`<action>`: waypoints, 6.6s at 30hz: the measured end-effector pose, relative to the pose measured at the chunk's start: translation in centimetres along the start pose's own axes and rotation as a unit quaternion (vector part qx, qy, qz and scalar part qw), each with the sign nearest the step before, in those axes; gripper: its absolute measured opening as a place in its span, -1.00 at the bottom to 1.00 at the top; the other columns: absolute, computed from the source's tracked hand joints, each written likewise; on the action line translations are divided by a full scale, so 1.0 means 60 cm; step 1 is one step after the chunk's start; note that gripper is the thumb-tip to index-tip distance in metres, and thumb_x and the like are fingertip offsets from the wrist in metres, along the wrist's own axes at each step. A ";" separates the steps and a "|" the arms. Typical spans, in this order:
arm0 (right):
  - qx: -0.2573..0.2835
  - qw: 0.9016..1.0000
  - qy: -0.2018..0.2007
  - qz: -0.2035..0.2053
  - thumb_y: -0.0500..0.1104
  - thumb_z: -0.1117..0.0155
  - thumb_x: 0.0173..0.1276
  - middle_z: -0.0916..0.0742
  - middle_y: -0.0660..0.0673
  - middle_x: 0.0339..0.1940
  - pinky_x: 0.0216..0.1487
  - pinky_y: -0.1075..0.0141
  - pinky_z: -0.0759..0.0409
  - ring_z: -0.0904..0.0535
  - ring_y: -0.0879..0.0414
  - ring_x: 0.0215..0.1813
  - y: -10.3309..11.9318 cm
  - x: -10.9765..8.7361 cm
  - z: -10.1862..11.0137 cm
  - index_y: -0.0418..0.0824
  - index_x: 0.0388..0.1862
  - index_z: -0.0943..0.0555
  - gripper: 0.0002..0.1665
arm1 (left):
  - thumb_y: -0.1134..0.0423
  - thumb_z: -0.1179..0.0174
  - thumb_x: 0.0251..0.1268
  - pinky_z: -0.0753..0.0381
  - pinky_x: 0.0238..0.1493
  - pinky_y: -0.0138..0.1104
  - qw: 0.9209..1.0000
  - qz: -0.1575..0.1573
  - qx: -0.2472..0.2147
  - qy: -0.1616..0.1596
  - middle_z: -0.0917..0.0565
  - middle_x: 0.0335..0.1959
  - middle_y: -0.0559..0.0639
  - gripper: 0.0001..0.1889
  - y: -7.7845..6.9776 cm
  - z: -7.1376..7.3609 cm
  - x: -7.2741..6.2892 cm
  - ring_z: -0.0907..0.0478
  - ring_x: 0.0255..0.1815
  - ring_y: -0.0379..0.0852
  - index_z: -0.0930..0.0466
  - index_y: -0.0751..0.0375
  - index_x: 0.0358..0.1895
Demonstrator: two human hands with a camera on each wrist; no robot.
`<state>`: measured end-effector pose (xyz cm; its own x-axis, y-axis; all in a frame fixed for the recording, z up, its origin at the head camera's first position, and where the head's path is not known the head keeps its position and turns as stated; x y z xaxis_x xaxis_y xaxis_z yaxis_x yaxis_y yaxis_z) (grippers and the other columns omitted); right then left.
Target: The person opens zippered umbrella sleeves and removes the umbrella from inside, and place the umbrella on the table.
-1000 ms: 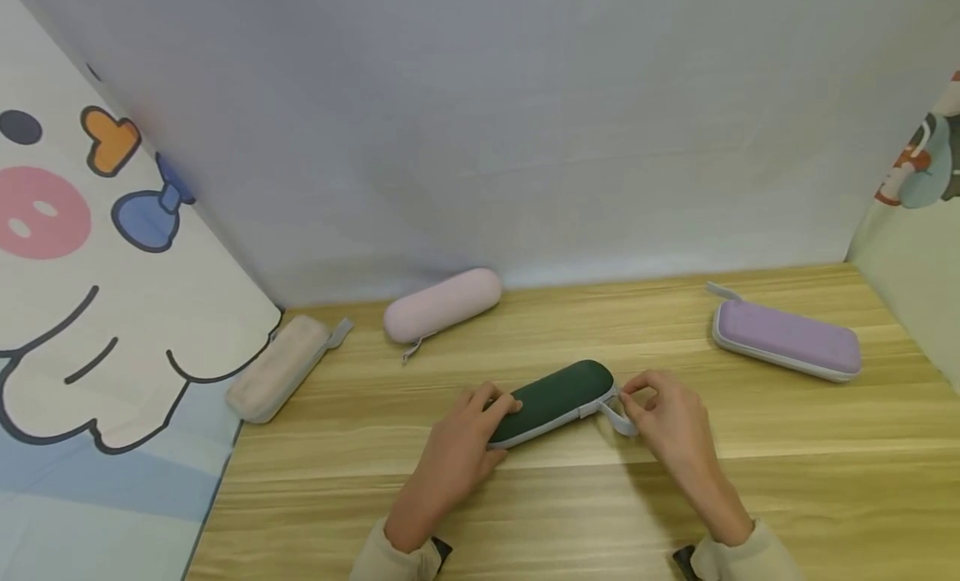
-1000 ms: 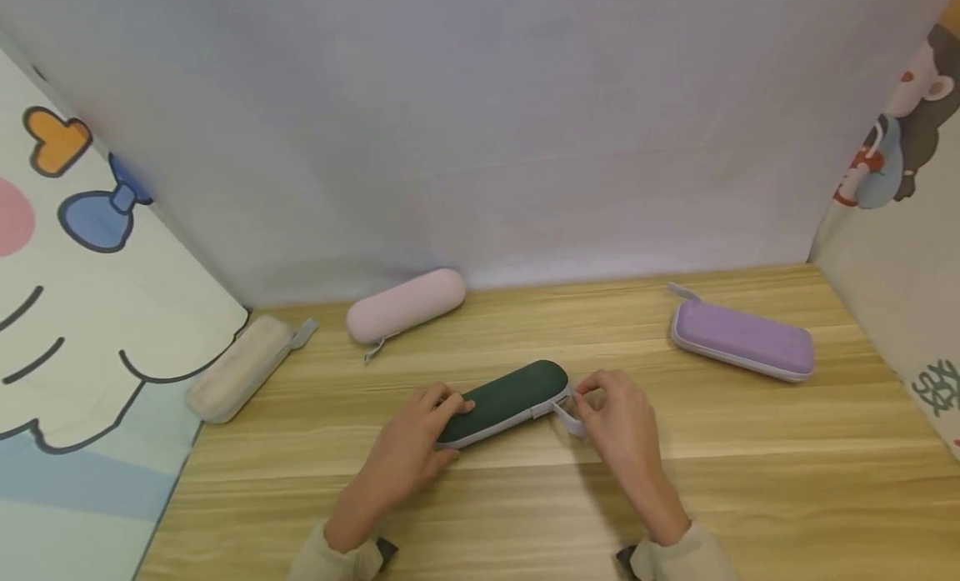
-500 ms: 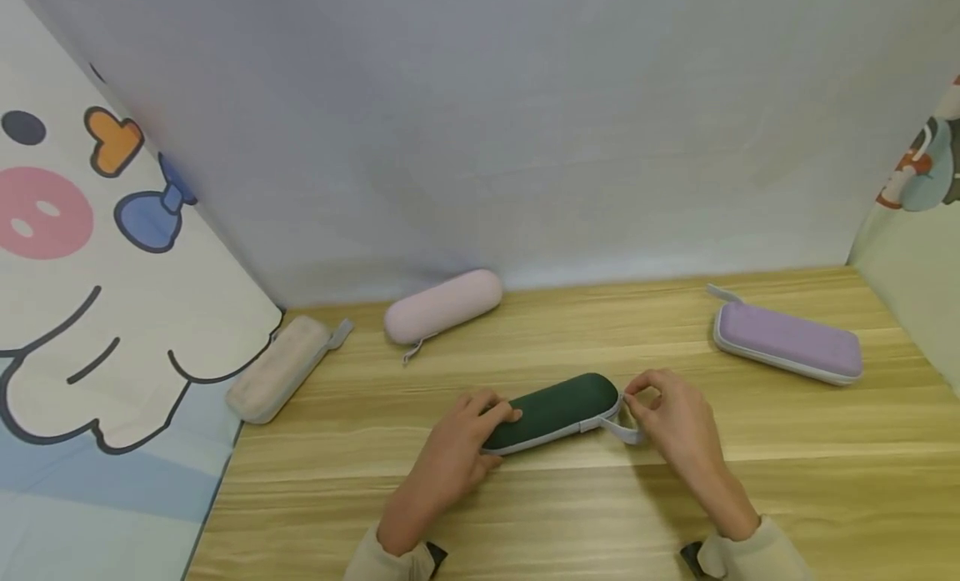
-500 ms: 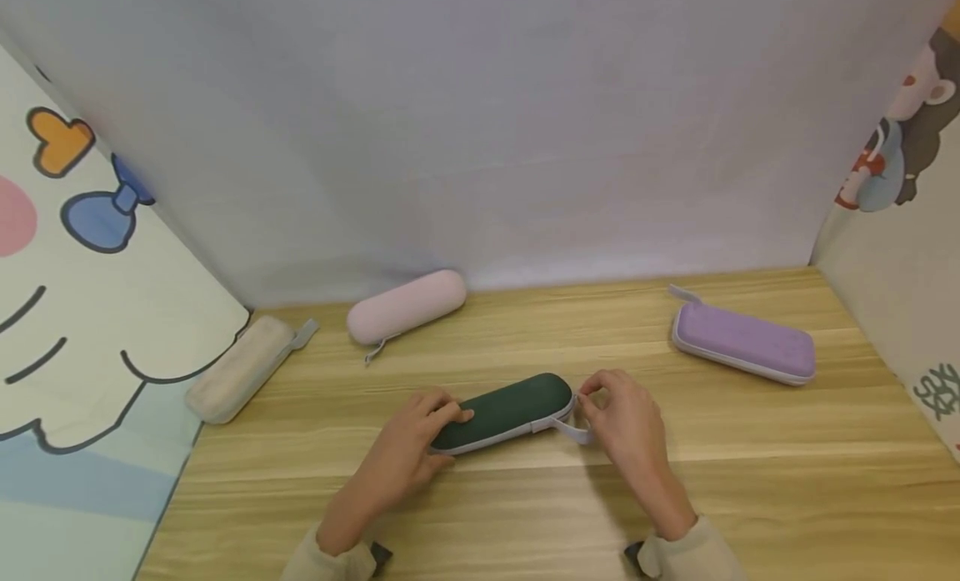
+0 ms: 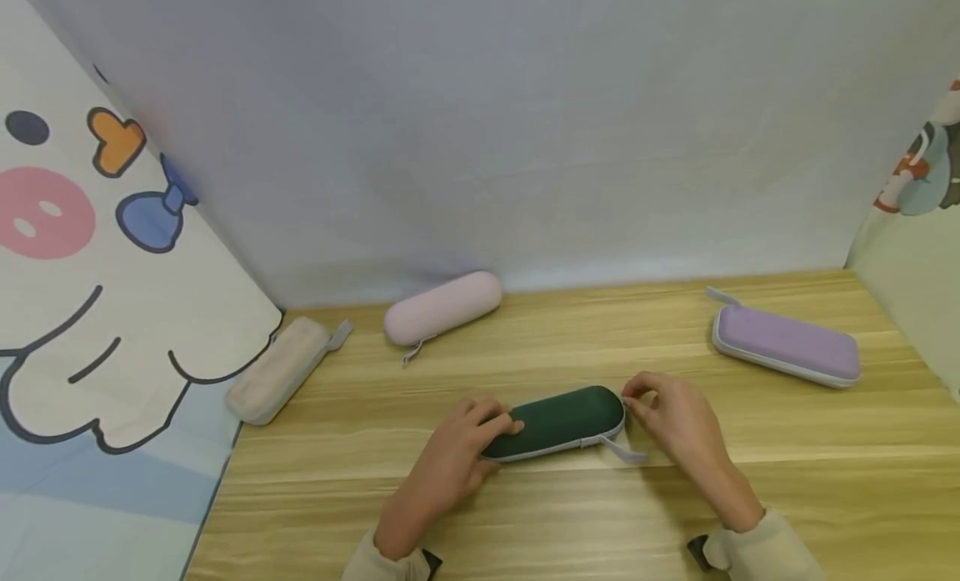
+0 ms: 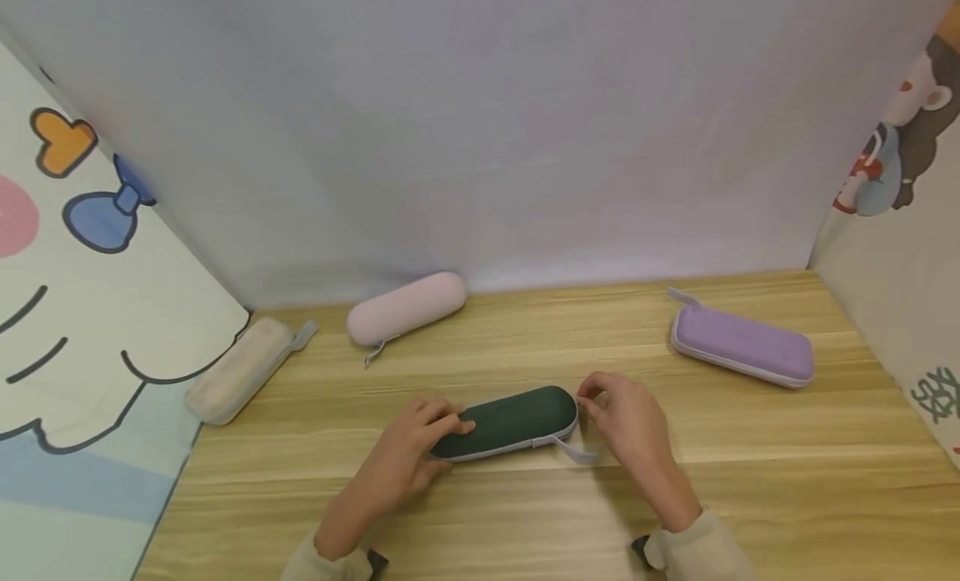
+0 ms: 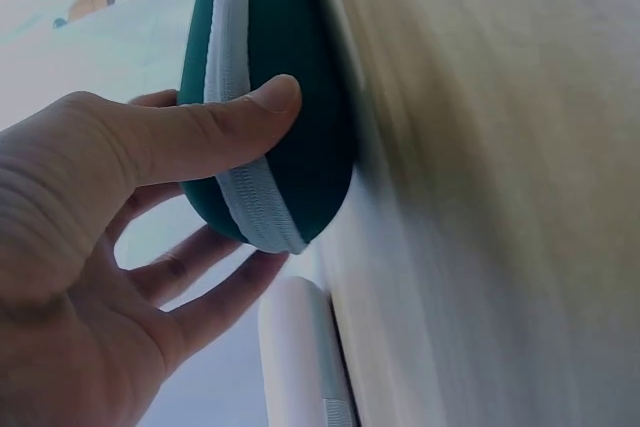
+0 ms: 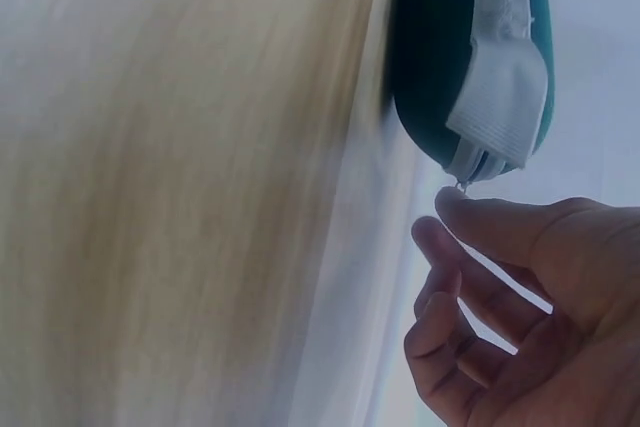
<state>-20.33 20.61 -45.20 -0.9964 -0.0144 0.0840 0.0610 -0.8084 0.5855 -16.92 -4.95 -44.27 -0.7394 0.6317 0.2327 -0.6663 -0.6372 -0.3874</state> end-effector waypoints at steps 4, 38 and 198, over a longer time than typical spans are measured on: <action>-0.007 1.000 -0.003 0.021 -0.24 -0.49 0.31 -0.86 -0.07 -0.23 -0.39 0.28 -0.47 -0.59 0.19 -0.40 0.005 0.003 0.000 -0.07 -0.24 -0.77 -0.92 | 0.37 -0.63 -0.09 -0.64 0.10 -0.16 1.000 -0.013 -0.009 -0.013 -0.64 0.15 -0.08 -0.38 -0.003 0.002 -0.004 -0.54 0.09 -0.07 -0.70 -0.06 0.14; -0.061 0.995 0.060 0.058 -0.25 -0.51 0.30 -0.79 0.05 -0.39 -0.46 0.29 -0.50 -0.55 0.21 -0.41 0.044 -0.021 -0.038 0.02 -0.32 -0.76 -0.85 | 0.82 -0.02 0.20 -0.61 0.33 -0.18 0.999 -0.025 -0.026 0.022 -0.58 0.29 -0.05 -0.33 0.017 0.006 0.006 -0.53 0.32 -0.06 -0.67 -0.02 0.13; 0.117 0.989 0.019 0.083 -0.34 -0.45 0.31 -0.85 -0.09 0.00 -0.19 0.34 -0.60 -0.64 0.08 -0.14 0.071 0.001 -0.070 -0.11 -0.31 -0.69 -0.86 | 0.13 -0.49 0.28 -0.64 0.17 0.13 0.977 0.131 0.026 0.169 -0.13 0.68 0.13 -0.01 -0.041 -0.037 0.021 -0.28 0.56 0.18 -0.06 0.11 0.67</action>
<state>-20.36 14.70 -46.06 -0.9728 -0.1612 0.1664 0.2313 -0.6349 0.7371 -16.02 -1.60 -45.00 -0.8176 0.5473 -0.1790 -0.4682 -0.8128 -0.3465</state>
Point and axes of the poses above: each hand's wrist, its own x-axis towards the middle knuckle, its own z-axis out of the back of the hand, y = z × x, the point moved 10 cm from there along x, towards the middle knuckle
